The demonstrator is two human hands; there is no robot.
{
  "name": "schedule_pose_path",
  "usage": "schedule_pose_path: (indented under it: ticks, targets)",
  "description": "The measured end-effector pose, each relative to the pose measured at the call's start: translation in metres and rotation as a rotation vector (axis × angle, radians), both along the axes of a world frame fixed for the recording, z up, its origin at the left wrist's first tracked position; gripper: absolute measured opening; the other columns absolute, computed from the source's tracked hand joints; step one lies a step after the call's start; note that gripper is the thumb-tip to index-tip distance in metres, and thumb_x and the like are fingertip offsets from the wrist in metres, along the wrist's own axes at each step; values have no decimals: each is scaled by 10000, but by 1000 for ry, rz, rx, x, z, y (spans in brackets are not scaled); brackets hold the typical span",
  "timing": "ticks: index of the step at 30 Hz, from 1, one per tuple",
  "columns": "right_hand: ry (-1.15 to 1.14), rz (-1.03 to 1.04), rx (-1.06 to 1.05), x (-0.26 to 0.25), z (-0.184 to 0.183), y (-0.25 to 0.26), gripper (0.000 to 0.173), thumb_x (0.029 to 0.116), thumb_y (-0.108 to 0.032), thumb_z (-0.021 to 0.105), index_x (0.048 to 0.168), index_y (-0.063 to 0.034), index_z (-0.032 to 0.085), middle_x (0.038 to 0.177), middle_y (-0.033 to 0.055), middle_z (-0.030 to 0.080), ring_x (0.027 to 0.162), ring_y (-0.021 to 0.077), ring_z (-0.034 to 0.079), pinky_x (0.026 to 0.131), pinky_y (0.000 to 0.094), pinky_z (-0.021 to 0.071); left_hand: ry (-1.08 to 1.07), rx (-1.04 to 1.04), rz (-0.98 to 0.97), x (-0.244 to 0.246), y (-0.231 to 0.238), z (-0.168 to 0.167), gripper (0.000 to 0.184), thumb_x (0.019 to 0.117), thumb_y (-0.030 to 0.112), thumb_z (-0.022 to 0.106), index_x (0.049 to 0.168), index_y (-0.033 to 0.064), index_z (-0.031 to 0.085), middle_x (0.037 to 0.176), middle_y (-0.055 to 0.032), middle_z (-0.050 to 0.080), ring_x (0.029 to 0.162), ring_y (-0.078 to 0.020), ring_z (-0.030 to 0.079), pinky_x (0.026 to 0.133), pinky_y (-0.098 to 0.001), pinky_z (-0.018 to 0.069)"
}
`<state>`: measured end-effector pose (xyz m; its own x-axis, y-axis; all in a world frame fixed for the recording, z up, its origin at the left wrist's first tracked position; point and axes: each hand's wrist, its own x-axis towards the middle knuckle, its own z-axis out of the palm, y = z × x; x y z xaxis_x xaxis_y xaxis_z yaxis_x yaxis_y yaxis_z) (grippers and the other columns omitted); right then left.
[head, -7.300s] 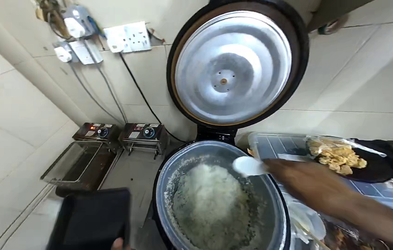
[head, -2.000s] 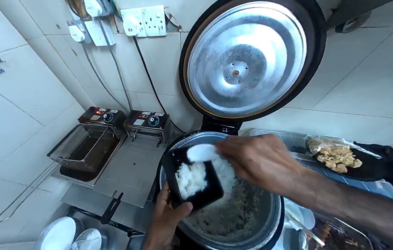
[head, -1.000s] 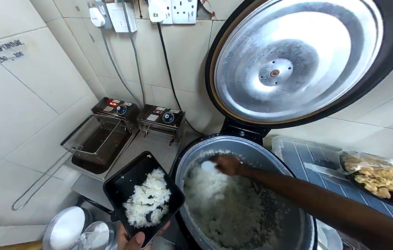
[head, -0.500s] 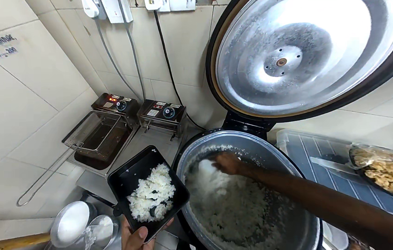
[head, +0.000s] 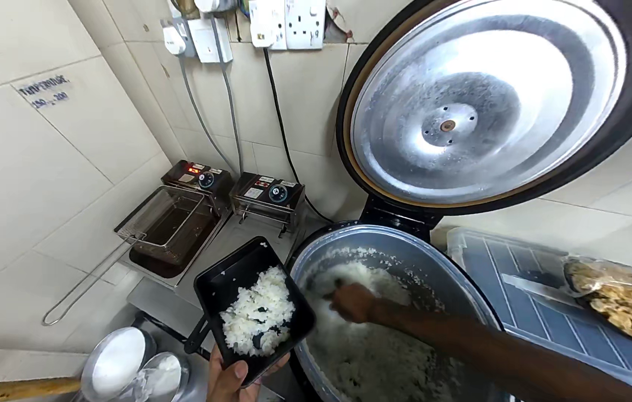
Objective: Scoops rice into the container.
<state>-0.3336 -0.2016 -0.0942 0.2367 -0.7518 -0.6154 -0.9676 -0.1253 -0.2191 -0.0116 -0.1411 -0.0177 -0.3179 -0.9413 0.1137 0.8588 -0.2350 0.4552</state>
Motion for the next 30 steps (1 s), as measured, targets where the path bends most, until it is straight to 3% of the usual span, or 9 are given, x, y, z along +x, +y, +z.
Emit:
schedule_pose_path:
  ticks: [5,8,10,12,15,17,23,26,30]
  targets:
    - [-64,-53,115,31,-10,49,416,1055,-357,529,1407,-144,592,1277,232,656,1156,462,637,897,690,500,9,-35,-34,6,-2,-2,450,879,118,768,1312,161,653,1255,-210,691,1106,-433,696,881,-664,575]
    - [-71,59,155,31,-16,59,381,1050,-344,535,1391,-197,620,1231,184,693,1118,421,667,868,670,521,40,-37,-36,15,-2,-4,431,896,116,749,1315,163,655,1256,-218,690,1107,-442,694,892,-668,569]
    - [-152,174,207,17,-15,53,320,1043,-318,578,1301,-156,677,1150,175,718,1053,409,685,843,679,516,68,-21,-30,22,1,-7,439,900,106,743,1323,154,638,1261,-227,683,1113,-459,686,900,-675,562]
    - [-238,103,164,4,-8,40,302,1037,-302,592,1223,-88,697,1110,197,715,1027,417,683,858,695,500,51,-22,-17,30,4,-8,436,905,106,739,1326,158,641,1269,-217,684,1126,-450,683,905,-670,564]
    - [-127,-215,-65,-6,14,5,423,1047,-363,531,1366,-99,621,1231,221,683,1119,436,662,923,682,500,28,-10,10,36,13,-9,442,900,114,746,1326,176,646,1272,-199,687,1134,-430,684,904,-662,567]
    - [29,-284,-135,-2,18,-18,452,1059,-378,466,1433,-148,569,1311,214,653,1172,439,643,930,663,503,33,11,21,39,21,-11,439,894,109,749,1318,164,648,1261,-208,689,1124,-437,686,896,-669,566]
    - [-10,-103,-42,15,-13,-17,436,1068,-405,462,1451,-229,573,1264,181,687,1152,416,657,921,669,494,-7,-18,12,45,41,-20,454,911,128,737,1350,195,641,1289,-169,686,1160,-401,678,918,-665,558]
    - [-27,156,-2,26,-9,-12,422,1081,-385,461,1465,-247,568,1246,202,690,1146,449,646,935,701,465,-6,7,11,43,47,-24,470,894,107,747,1345,178,637,1278,-187,685,1141,-417,682,902,-671,561]
    - [-38,515,-20,35,-9,11,342,1079,-307,494,1386,-215,611,1140,188,713,996,455,685,806,692,508,-46,20,24,38,51,-25,523,866,113,775,1357,193,614,1273,-172,687,1135,-405,686,886,-674,568]
